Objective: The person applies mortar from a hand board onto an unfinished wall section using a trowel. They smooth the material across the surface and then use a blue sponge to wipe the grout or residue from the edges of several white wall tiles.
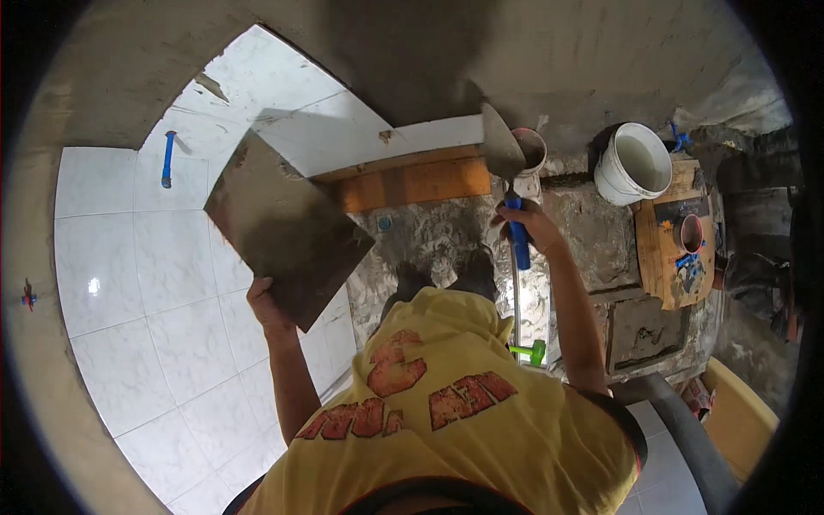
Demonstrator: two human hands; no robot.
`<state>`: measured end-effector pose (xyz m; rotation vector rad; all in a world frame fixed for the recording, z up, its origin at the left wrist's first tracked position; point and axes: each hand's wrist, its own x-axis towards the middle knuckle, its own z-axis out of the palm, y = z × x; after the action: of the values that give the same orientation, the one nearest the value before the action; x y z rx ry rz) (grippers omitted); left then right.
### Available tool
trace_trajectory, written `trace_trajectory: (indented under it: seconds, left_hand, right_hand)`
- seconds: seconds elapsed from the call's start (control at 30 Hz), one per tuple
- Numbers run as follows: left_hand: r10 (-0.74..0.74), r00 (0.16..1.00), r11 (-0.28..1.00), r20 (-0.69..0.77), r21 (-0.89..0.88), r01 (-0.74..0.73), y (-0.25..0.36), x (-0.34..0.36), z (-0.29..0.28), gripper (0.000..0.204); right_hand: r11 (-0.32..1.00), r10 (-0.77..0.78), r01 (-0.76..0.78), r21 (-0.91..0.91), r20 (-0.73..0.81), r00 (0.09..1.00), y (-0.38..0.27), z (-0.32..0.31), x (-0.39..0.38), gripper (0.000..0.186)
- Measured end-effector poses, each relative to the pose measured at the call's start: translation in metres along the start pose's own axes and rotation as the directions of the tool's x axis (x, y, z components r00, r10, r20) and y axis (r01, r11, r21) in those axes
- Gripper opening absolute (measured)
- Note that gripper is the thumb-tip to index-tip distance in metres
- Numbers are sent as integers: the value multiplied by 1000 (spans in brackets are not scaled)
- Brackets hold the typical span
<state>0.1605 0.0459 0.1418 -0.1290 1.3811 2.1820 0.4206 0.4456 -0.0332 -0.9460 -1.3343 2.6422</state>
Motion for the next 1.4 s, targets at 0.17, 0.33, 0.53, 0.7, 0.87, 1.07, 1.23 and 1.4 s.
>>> trace_trajectory:
  seconds: [0.17,0.33,0.53,0.7,0.87,1.07,1.23,1.4]
  left_hand:
    - [-141,990,970,-25,198,143,-54,33,-4,63]
    - [-500,846,861,186,214,462,-79,28,53,48]
    - [-711,665,670,229,508,542,-163,22,112,25]
    - [-772,311,590,554,445,674,-127,-1,148,35]
    - [-792,455,608,408,459,647,-168,40,155,44]
    - [-941,280,334,189,644,688,-276,88,135,47]
    - [-904,428,207,-10,865,457,-416,105,118,39]
    - [-946,325,122,-16,908,400,-557,92,133,39]
  right_hand:
    - [997,1,-20,-72,-265,964,80,-25,-24,25]
    - [566,-566,51,-823,-343,750,73,19,-64,32]
    - [795,-544,148,-589,-582,605,156,-19,-78,41]
    - [420,-802,174,-890,-275,529,171,42,-156,47]
    - [747,-494,-273,-606,-781,383,228,75,-243,38]
    - [745,-324,-389,-542,-803,499,221,109,-284,28]
    - [529,-168,-459,-714,-618,768,291,-3,-220,42]
    - [628,-122,-586,-512,-809,575,418,-181,-125,46]
